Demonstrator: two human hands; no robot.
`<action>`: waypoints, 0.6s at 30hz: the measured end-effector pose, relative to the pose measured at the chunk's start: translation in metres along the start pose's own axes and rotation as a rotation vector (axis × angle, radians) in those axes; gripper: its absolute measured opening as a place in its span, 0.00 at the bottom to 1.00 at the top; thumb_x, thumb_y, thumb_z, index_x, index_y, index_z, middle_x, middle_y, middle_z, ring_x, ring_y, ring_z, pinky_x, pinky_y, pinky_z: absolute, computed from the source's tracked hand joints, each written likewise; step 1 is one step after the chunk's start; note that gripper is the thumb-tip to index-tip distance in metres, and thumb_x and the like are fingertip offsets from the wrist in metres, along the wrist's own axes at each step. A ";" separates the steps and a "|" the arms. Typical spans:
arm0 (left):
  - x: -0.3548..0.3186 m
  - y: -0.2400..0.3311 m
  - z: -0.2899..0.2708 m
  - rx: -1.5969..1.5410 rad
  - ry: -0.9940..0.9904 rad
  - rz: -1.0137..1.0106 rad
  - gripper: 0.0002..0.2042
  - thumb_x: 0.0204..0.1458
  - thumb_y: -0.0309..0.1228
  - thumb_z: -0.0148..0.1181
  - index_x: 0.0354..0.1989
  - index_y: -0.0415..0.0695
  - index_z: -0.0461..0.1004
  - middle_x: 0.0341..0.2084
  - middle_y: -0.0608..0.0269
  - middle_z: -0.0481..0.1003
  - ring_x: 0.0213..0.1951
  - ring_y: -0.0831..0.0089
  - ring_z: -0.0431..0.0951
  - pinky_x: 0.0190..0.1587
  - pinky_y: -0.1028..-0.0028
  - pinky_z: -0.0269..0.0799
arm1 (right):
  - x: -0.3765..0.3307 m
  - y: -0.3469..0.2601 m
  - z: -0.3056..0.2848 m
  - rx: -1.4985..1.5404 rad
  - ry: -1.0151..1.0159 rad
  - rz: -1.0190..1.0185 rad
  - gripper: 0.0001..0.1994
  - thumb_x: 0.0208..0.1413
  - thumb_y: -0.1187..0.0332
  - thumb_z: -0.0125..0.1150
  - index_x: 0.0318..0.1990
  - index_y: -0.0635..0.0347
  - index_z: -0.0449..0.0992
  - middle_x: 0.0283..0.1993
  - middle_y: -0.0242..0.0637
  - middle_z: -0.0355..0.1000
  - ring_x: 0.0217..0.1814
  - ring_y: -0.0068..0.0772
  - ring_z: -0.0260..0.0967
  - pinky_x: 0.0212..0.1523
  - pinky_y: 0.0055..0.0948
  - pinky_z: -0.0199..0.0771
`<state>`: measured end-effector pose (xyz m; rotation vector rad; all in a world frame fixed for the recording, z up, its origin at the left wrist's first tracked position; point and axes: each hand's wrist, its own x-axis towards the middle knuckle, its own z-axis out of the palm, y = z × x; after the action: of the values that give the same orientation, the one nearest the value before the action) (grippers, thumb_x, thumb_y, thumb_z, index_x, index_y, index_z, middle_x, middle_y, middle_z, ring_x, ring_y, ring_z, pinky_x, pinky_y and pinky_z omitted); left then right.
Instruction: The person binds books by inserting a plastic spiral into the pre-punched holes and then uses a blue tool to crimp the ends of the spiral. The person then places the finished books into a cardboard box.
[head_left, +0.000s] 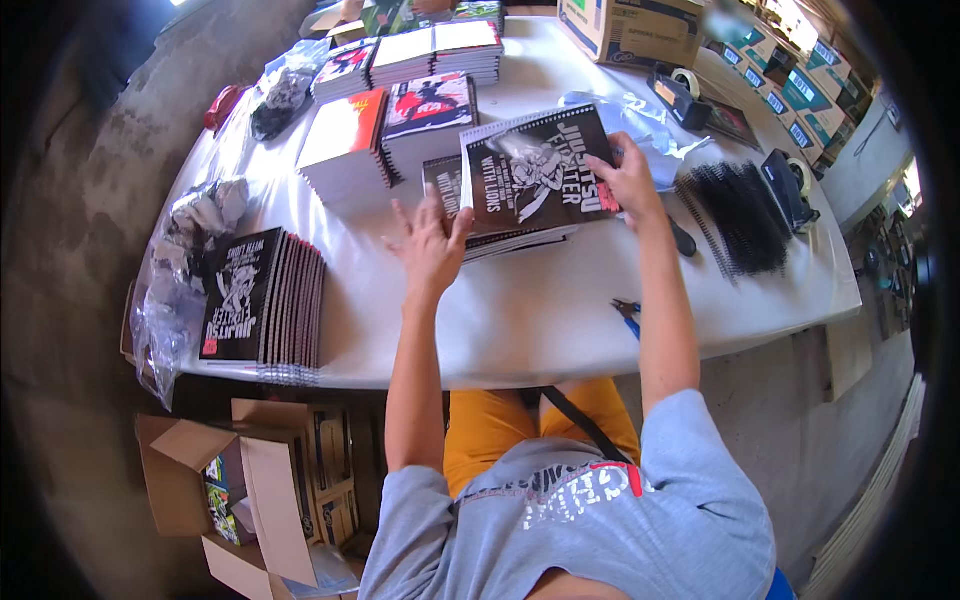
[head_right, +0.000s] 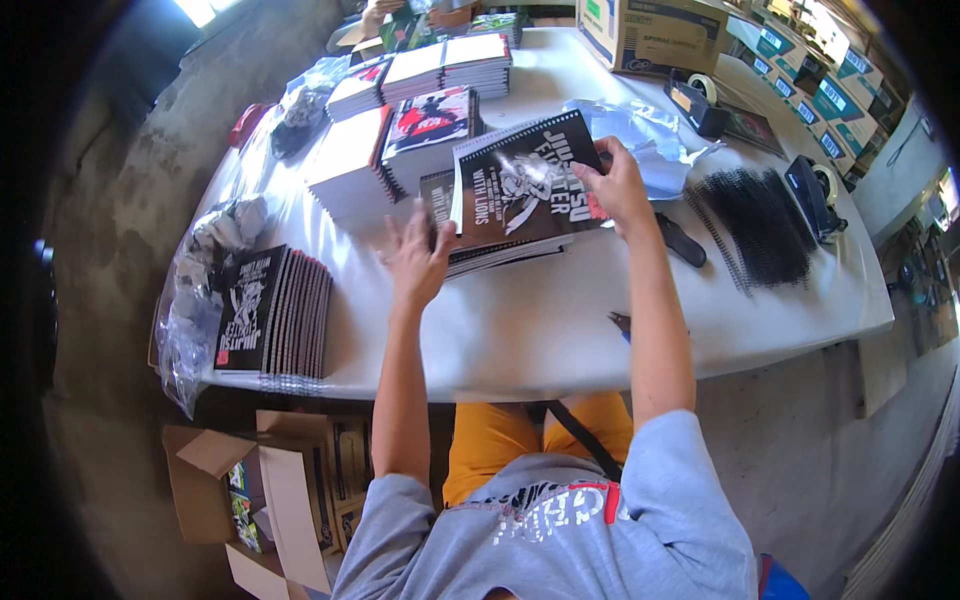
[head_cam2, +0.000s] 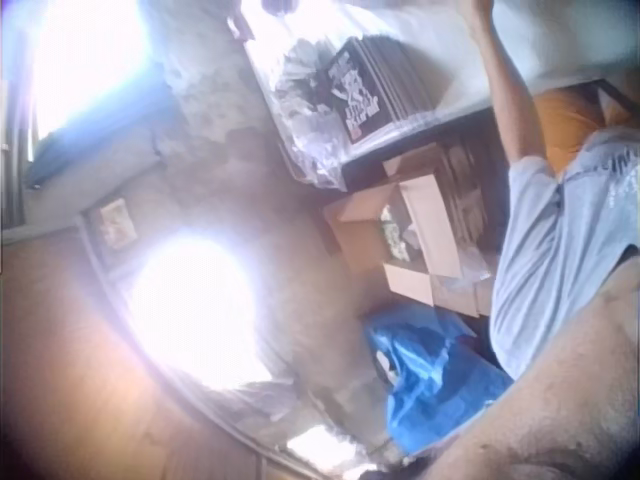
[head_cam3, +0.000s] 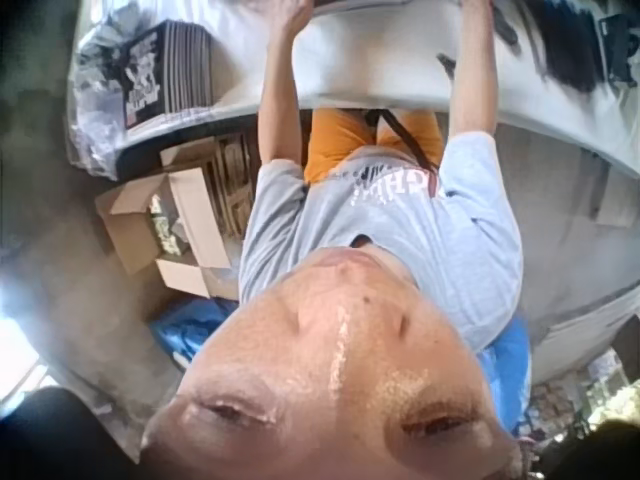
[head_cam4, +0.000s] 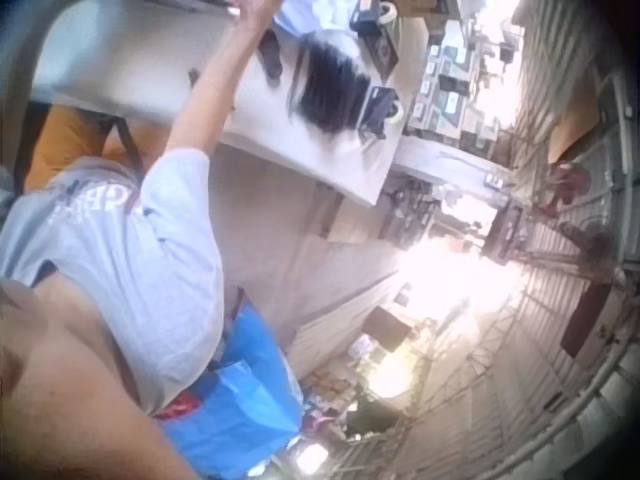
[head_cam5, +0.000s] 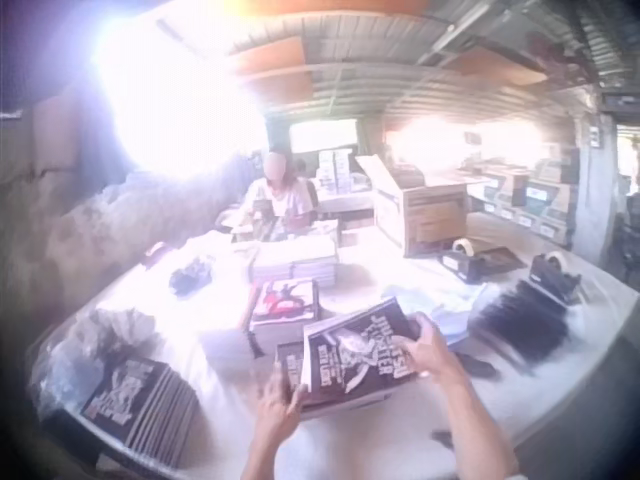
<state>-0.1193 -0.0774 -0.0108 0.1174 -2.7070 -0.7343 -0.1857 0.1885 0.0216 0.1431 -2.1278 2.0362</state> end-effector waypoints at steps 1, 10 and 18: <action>0.000 -0.001 -0.002 -0.003 -0.011 0.013 0.37 0.51 0.51 0.52 0.64 0.40 0.49 0.59 0.44 0.56 0.64 0.52 0.48 0.64 0.59 0.41 | -0.015 -0.012 -0.007 -0.003 0.017 0.004 0.16 0.46 0.76 0.63 0.42 0.66 0.65 0.34 0.40 0.74 0.34 0.24 0.72 0.35 0.25 0.71; -0.123 -0.002 0.025 -0.864 -0.010 0.074 0.35 0.44 0.12 0.53 0.62 0.39 0.47 0.50 0.57 0.62 0.53 0.70 0.61 0.57 0.74 0.53 | -0.158 0.050 -0.006 -0.070 -0.217 -0.041 0.24 0.47 0.79 0.62 0.51 0.61 0.60 0.36 0.30 0.70 0.38 0.19 0.68 0.39 0.21 0.72; -0.146 -0.001 0.038 -0.736 0.204 -0.008 0.35 0.45 0.24 0.65 0.58 0.37 0.48 0.47 0.57 0.63 0.49 0.73 0.64 0.53 0.71 0.61 | -0.163 0.070 -0.006 -0.313 -0.201 0.010 0.33 0.43 0.74 0.66 0.57 0.70 0.57 0.30 0.40 0.74 0.31 0.26 0.73 0.34 0.24 0.74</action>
<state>0.0052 -0.0357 -0.0853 0.0216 -2.0908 -1.5618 -0.0405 0.1873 -0.0799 0.3017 -2.5414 1.7270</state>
